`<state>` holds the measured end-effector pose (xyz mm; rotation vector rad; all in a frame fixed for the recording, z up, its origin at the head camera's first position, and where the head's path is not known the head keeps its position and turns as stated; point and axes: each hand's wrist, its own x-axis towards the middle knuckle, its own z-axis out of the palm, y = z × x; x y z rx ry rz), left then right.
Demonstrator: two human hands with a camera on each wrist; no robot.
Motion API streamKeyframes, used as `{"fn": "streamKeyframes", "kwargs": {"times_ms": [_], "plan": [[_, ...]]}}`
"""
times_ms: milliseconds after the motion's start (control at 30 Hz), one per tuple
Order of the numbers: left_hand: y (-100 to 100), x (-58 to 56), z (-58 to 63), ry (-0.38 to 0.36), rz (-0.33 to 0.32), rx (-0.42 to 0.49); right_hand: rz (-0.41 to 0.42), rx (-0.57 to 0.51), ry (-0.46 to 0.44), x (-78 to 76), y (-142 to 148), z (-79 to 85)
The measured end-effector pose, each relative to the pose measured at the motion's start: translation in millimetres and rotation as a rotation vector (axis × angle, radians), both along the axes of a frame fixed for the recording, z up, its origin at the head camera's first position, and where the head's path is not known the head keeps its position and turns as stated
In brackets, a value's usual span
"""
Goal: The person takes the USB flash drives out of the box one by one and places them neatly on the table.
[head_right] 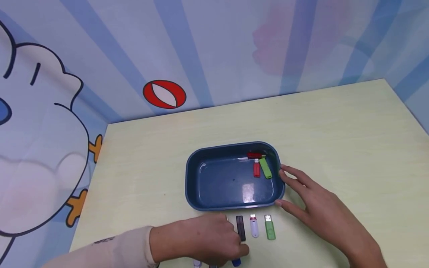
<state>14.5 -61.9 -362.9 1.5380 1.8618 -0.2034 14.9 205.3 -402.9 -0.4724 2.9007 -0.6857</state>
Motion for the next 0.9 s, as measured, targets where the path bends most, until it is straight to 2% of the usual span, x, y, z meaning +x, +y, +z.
{"fn": "streamKeyframes", "kwargs": {"times_ms": [200,367,467,700,767,900], "plan": [[0.0,3.0,-5.4,0.001,-0.026,-0.003,0.006,0.001,0.013,0.6,-0.3,0.1],[-0.2,9.4,-11.4,0.035,-0.088,0.006,0.010,-0.005,0.019,1.5,0.4,0.6],[-0.1,12.4,-14.6,0.033,-0.101,0.003,0.000,-0.001,0.012,0.9,0.1,0.5],[-0.8,16.8,-19.5,-0.055,-0.043,-0.002,-0.005,-0.004,0.019,1.1,0.3,0.8],[-0.6,18.2,-20.0,-0.065,-0.035,-0.015,-0.005,-0.005,0.018,1.2,0.3,0.9],[0.3,21.5,-22.0,-0.039,-0.054,-0.027,-0.008,-0.005,0.010,1.5,0.2,0.8]]}}
